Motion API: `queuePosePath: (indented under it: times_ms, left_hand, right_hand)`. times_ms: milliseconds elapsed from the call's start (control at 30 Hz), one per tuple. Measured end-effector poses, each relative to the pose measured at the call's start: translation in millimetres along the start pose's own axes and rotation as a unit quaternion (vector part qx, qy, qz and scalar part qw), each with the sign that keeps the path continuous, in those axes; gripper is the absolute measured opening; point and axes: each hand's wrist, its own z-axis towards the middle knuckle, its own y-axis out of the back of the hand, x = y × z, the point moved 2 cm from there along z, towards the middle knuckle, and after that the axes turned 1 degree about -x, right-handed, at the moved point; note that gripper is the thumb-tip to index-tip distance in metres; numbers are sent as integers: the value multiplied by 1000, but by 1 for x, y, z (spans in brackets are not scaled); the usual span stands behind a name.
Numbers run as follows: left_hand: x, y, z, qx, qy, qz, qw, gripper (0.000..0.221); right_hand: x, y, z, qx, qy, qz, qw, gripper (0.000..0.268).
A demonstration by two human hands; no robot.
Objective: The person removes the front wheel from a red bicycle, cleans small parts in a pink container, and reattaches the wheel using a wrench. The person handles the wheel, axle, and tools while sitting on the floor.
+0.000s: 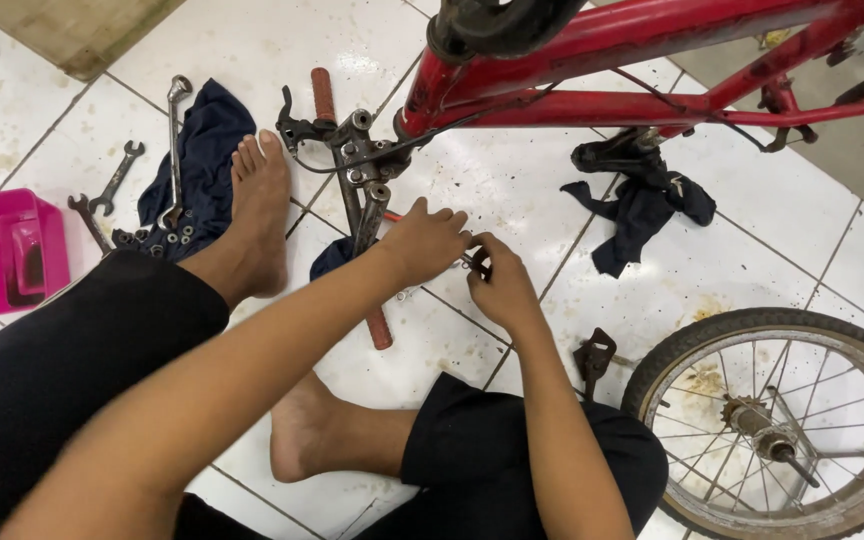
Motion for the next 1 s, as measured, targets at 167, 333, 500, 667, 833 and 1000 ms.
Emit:
queuePosePath:
  times_ms: [167,333,500,667,833,1000]
  left_hand:
    - [-6,73,-46,38,-94,42,994,23]
    - [18,115,-72,112,-126,-185,968,21]
    - [45,142,-80,104,2,-498,861,24]
    - [69,128,-85,48,22,-538,842,27]
    - [70,141,-92,26,45,-589,806,32]
    - [72,145,-88,21,28,-663,748,42]
  right_hand:
    - [18,34,-37,-24,66,147,987,38]
    - [16,42,-50,-65,157,208,963,32]
    - [29,56,-56,-114,217,143,959,18]
    - [18,49,-62,-143,216,281,924,20]
    - [5,38,-55,-176,269,420,849,12]
    - [2,42,-51,-200,304,418,833,13]
